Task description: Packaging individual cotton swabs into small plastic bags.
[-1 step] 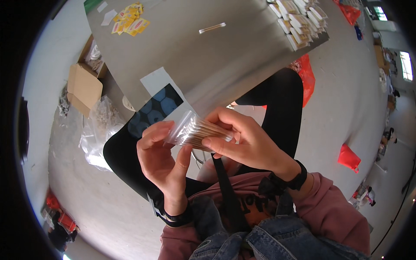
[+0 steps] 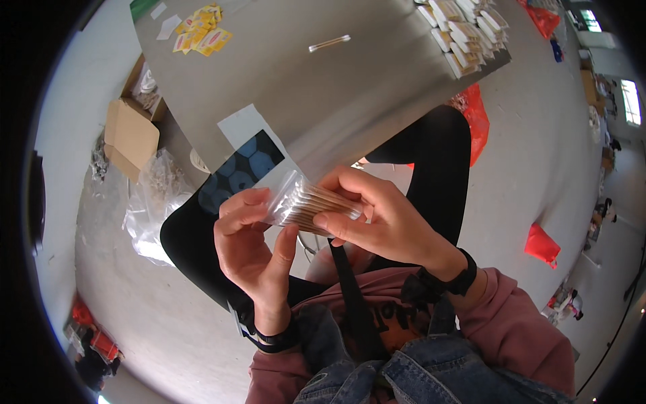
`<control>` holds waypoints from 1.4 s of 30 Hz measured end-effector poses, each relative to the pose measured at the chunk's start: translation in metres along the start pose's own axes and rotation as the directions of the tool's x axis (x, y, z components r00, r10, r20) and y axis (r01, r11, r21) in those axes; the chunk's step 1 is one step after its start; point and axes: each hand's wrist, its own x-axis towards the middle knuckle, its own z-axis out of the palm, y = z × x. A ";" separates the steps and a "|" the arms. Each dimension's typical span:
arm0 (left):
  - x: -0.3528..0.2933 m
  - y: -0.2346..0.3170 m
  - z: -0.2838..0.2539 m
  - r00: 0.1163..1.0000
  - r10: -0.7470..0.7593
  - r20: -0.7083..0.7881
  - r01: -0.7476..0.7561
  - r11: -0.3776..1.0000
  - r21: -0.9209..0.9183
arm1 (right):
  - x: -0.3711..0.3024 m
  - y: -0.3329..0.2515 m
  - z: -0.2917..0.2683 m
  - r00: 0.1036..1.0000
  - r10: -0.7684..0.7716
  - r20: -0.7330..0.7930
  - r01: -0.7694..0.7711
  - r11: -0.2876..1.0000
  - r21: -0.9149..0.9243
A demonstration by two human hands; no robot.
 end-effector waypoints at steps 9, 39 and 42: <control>0.001 -0.004 -0.015 0.982 0.007 0.191 -0.065 0.953 0.296 | 0.000 0.000 0.000 0.999 0.040 0.029 -0.036 0.990 -0.137; -0.005 0.005 -0.003 0.951 -0.301 0.066 0.302 0.953 -0.018 | -0.004 0.011 0.009 0.989 -0.149 -0.010 0.136 0.925 -0.355; -0.008 0.000 -0.004 0.959 -0.274 0.073 0.275 0.961 -0.015 | -0.003 0.013 0.007 0.979 -0.205 0.014 0.197 0.916 -0.350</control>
